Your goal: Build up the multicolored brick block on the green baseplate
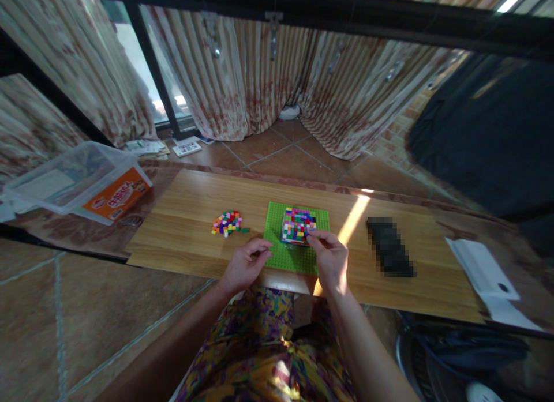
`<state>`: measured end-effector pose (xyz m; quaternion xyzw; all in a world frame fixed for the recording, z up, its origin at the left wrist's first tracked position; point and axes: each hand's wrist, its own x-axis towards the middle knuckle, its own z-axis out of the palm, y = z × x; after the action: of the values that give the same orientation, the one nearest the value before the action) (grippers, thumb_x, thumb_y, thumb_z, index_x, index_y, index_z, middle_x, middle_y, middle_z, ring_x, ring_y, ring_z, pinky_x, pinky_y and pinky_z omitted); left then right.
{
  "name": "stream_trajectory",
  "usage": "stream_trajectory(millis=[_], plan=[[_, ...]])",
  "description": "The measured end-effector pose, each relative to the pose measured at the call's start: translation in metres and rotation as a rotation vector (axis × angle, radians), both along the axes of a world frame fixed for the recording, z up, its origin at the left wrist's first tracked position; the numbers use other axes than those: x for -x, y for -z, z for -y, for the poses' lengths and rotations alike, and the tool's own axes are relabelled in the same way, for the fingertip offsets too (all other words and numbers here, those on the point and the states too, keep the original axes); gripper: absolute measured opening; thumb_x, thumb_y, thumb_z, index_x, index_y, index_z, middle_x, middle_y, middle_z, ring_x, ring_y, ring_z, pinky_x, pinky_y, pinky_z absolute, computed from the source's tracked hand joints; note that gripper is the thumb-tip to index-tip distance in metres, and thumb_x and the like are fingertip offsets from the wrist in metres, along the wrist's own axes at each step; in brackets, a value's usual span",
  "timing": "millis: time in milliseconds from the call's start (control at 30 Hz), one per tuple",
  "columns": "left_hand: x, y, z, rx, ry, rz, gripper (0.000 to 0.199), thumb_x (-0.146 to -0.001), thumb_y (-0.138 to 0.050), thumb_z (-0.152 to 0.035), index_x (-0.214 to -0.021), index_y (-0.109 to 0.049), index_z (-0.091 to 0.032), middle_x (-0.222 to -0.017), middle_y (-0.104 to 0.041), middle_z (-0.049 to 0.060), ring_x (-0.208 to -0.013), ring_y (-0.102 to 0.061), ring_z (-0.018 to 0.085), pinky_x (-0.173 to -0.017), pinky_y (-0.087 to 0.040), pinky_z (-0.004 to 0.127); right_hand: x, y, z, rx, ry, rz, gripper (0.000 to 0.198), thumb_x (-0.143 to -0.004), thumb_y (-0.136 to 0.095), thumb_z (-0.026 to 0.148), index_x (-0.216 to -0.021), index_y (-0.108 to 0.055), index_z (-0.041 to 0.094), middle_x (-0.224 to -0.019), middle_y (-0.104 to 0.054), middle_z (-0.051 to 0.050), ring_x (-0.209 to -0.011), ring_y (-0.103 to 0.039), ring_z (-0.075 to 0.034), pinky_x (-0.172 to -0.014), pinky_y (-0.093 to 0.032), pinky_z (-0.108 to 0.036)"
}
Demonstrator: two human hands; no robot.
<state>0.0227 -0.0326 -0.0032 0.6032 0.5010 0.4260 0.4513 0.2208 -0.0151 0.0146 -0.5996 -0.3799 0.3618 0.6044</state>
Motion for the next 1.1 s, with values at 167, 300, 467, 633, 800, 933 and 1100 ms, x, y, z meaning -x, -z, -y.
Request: stream_trajectory(millis=[167, 300, 467, 633, 800, 933, 1100], plan=[[-0.001, 0.0, 0.0, 0.013, 0.0, 0.01, 0.019, -0.081, -0.061, -0.028, -0.097, -0.065, -0.019, -0.079, -0.069, 0.002, -0.075, -0.063, 0.014, -0.072, -0.049, 0.025, 0.004, -0.009, -0.002, 0.05, 0.03, -0.175, 0.017, -0.057, -0.075, 0.024, -0.071, -0.069, 0.017, -0.069, -0.068, 0.0, -0.065, -0.061, -0.014, -0.064, -0.05, -0.03], [-0.001, 0.0, 0.0, 0.018, 0.0, 0.018, 0.019, -0.081, -0.062, -0.028, -0.097, -0.066, -0.019, -0.08, -0.069, 0.002, -0.076, -0.064, 0.015, -0.073, -0.049, 0.026, 0.005, -0.013, -0.003, 0.098, 0.038, -0.275, 0.018, -0.053, -0.077, 0.022, -0.067, -0.068, 0.017, -0.066, -0.068, 0.001, -0.062, -0.06, -0.013, -0.06, -0.048, -0.028], [-0.002, 0.0, -0.001, 0.021, -0.002, 0.023, 0.019, -0.08, -0.062, -0.027, -0.096, -0.065, -0.018, -0.08, -0.069, 0.002, -0.076, -0.064, 0.014, -0.072, -0.05, 0.025, 0.004, -0.013, -0.002, 0.113, 0.025, -0.295, 0.021, -0.051, -0.079, 0.023, -0.067, -0.068, 0.017, -0.065, -0.067, 0.001, -0.062, -0.06, -0.013, -0.059, -0.048, -0.026], [0.0, 0.0, -0.004, -0.016, -0.094, 0.071, 0.017, -0.081, -0.06, -0.027, -0.094, -0.064, -0.018, -0.083, -0.069, 0.003, -0.078, -0.065, 0.015, -0.074, -0.051, 0.027, 0.001, -0.008, -0.001, 0.089, 0.004, -0.229, 0.021, -0.054, -0.079, 0.027, -0.07, -0.068, 0.017, -0.069, -0.069, 0.0, -0.064, -0.061, -0.013, -0.062, -0.049, -0.027], [0.022, -0.001, -0.012, -0.149, -0.278, -0.124, 0.019, -0.085, -0.054, -0.027, -0.099, -0.064, -0.019, -0.091, -0.069, 0.004, -0.085, -0.065, 0.016, -0.08, -0.052, 0.03, 0.0, -0.008, -0.001, 0.092, 0.004, -0.247, 0.023, -0.053, -0.08, 0.028, -0.07, -0.069, 0.017, -0.069, -0.068, 0.001, -0.065, -0.062, -0.013, -0.063, -0.049, -0.027], [0.038, -0.009, -0.022, -0.275, -0.323, -0.41, 0.018, -0.084, -0.053, -0.021, -0.098, -0.064, -0.019, -0.104, -0.067, 0.007, -0.096, -0.063, 0.019, -0.086, -0.052, 0.034, 0.003, -0.012, -0.002, 0.087, 0.03, -0.238, 0.023, -0.052, -0.081, 0.028, -0.068, -0.069, 0.016, -0.068, -0.068, 0.001, -0.064, -0.061, -0.013, -0.062, -0.048, -0.026], [0.039, -0.016, -0.028, -0.355, -0.298, -0.765, 0.023, -0.082, -0.055, -0.019, -0.103, -0.064, -0.018, -0.11, -0.064, 0.01, -0.108, -0.058, 0.025, -0.095, -0.048, 0.04, 0.006, -0.018, -0.004, 0.115, 0.057, -0.226, 0.024, -0.049, -0.082, 0.027, -0.064, -0.066, 0.016, -0.064, -0.066, 0.001, -0.061, -0.059, -0.012, -0.058, -0.047, -0.025]])
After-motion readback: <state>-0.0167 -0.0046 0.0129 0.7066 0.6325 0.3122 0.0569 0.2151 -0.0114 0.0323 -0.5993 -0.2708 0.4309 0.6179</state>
